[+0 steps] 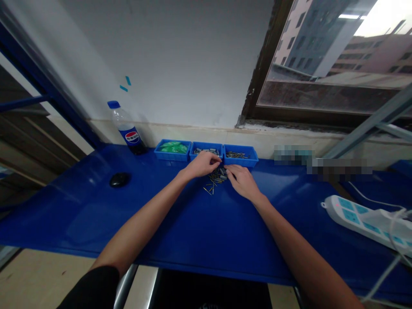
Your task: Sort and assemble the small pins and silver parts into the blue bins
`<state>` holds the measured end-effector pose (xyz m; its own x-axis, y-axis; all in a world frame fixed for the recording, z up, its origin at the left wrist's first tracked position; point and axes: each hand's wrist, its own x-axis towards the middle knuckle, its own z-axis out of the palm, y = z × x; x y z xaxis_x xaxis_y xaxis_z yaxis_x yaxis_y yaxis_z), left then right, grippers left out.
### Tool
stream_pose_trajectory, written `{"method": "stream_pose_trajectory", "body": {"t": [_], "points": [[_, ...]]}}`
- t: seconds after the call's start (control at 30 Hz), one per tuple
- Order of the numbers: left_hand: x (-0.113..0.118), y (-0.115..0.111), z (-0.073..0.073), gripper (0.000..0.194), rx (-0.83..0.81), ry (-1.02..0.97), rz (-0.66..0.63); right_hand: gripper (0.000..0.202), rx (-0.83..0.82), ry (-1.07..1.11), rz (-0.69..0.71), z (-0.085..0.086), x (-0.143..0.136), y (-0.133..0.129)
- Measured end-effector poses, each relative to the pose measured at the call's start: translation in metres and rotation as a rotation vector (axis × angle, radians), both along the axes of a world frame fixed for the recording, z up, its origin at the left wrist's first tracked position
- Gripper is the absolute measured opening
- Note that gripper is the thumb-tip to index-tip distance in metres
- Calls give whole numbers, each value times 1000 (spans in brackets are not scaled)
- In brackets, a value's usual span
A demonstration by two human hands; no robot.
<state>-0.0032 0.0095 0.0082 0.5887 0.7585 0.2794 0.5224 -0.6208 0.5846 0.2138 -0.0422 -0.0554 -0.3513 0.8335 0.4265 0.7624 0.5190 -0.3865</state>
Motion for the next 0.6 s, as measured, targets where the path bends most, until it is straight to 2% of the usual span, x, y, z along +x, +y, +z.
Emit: {"method": "stream_pose_trajectory", "body": {"t": [0.13,0.23,0.43,0.6], "points": [[-2,1,3,27,13,11,6,32,57,-50,-101,7,6,-4],[-2,0,6,27,10,14,23,29,107,-28,-171,2,12,-1],[-3,1,6,26,14,-1,23,21,60,13,-144,-15,20,9],[-3,1,8,26,21,16,19,23,19,67,-191,-17,22,10]]}}
